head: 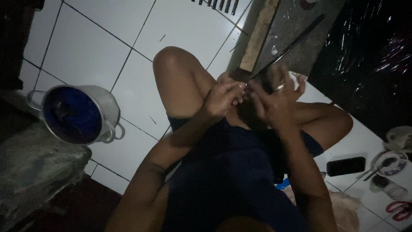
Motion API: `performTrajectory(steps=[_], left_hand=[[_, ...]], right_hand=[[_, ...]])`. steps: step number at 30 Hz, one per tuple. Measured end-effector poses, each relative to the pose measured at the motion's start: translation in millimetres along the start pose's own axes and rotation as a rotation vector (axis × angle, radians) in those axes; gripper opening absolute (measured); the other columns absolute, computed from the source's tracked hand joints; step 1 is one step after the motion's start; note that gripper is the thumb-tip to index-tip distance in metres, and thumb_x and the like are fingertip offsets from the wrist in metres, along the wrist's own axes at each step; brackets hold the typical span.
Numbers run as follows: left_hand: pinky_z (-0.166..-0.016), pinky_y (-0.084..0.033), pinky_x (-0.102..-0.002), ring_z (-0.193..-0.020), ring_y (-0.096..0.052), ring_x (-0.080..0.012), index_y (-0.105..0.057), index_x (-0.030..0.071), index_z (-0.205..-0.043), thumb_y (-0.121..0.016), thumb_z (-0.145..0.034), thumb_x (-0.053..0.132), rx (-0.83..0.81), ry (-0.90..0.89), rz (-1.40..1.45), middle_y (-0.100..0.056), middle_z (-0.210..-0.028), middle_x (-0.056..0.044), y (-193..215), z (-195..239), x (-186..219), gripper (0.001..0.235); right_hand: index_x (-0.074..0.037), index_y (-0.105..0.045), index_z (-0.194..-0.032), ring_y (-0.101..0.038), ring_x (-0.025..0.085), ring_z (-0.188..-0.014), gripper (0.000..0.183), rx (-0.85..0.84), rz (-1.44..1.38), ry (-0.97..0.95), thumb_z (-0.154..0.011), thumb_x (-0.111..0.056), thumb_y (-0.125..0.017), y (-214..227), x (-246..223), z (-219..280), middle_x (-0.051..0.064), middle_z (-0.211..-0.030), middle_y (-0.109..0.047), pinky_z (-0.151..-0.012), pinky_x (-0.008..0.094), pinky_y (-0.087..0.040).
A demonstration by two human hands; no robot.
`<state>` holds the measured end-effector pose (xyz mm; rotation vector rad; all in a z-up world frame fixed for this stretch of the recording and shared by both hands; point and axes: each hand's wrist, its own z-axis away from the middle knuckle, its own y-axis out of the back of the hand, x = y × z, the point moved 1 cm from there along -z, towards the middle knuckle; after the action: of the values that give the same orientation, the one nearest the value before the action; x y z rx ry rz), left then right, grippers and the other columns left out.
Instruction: The person sits on the floor and repeatedly rubs long, thin metal rods against a wooden block to polish them. They dip the rods into a small container of liquid between rubs and place the finished rods on the floor.
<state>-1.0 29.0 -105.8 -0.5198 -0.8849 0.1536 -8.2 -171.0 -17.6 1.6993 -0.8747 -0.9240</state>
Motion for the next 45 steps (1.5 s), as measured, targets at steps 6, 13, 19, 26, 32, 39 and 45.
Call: performTrajectory(steps=[6,13,19,26,32,39,45], left_hand=[[-0.067,-0.050,-0.026,-0.076,-0.064,-0.0120,-0.071,-0.004,-0.110,-0.058,-0.107,0.030,0.016,0.011,-0.016,-0.068,-0.089,-0.005,-0.5,1.9,0.0,0.037],[-0.065,-0.053,-0.025,-0.074,-0.064,-0.0110,-0.071,0.000,-0.112,-0.065,-0.100,0.028,0.054,0.008,-0.192,-0.066,-0.085,-0.003,-6.7,-0.4,10.2,0.031],[-0.065,-0.049,-0.026,-0.074,-0.063,-0.0114,-0.069,-0.004,-0.109,-0.063,-0.104,0.029,0.016,-0.069,-0.141,-0.065,-0.084,-0.004,-7.7,-2.4,8.2,0.033],[-0.066,-0.052,-0.025,-0.074,-0.063,-0.0105,-0.069,0.000,-0.107,-0.060,-0.102,0.028,0.047,0.045,-0.192,-0.064,-0.082,-0.001,-8.3,3.6,19.5,0.030],[-0.065,-0.048,-0.026,-0.073,-0.061,-0.0122,-0.068,-0.001,-0.099,-0.063,-0.105,0.026,0.008,-0.052,-0.086,-0.063,-0.082,-0.005,-10.4,6.6,19.7,0.028],[-0.065,-0.050,-0.027,-0.072,-0.063,-0.0129,-0.067,0.003,-0.094,-0.065,-0.100,0.025,0.044,-0.046,-0.083,-0.064,-0.083,-0.005,-10.2,5.0,16.2,0.023],[-0.066,-0.046,-0.026,-0.074,-0.061,-0.0119,-0.069,0.002,-0.097,-0.066,-0.101,0.025,0.042,-0.039,-0.056,-0.064,-0.084,-0.004,-10.0,7.6,15.8,0.024]], right_hand=[[-0.031,-0.079,-0.131,-0.037,0.036,-0.152,0.030,0.012,-0.004,0.003,-0.102,-0.033,-0.076,-4.3,-10.8,0.8,0.018,-0.167,-0.039,-0.118,0.055,-0.015],[-0.030,-0.076,-0.140,-0.031,0.041,-0.156,0.033,-0.035,-0.033,-0.086,-0.108,-0.032,-0.071,-8.3,21.6,-5.1,0.024,-0.170,-0.036,-0.120,0.061,-0.015],[-0.027,-0.075,-0.141,-0.027,0.040,-0.157,0.029,0.025,0.113,-0.210,-0.112,-0.027,-0.070,0.0,60.3,-22.4,0.021,-0.167,-0.038,-0.123,0.064,-0.010],[-0.026,-0.079,-0.131,-0.035,0.032,-0.154,0.031,0.064,0.208,0.038,-0.102,-0.037,-0.079,-3.9,17.9,-6.8,0.007,-0.165,-0.049,-0.120,0.057,-0.014],[-0.025,-0.081,-0.127,-0.034,0.032,-0.156,0.023,0.103,0.092,-0.102,-0.105,-0.029,-0.075,-16.8,68.5,-17.9,0.010,-0.170,-0.042,-0.121,0.058,-0.013],[-0.021,-0.080,-0.131,-0.021,0.039,-0.161,0.028,0.103,0.128,-0.342,-0.111,-0.025,-0.061,-22.7,157.2,-42.1,0.016,-0.177,-0.022,-0.123,0.066,-0.006],[-0.023,-0.080,-0.133,-0.018,0.039,-0.163,0.028,0.049,0.029,-0.427,-0.117,-0.029,-0.059,-16.5,167.1,-52.6,0.017,-0.179,-0.020,-0.124,0.066,-0.005]])
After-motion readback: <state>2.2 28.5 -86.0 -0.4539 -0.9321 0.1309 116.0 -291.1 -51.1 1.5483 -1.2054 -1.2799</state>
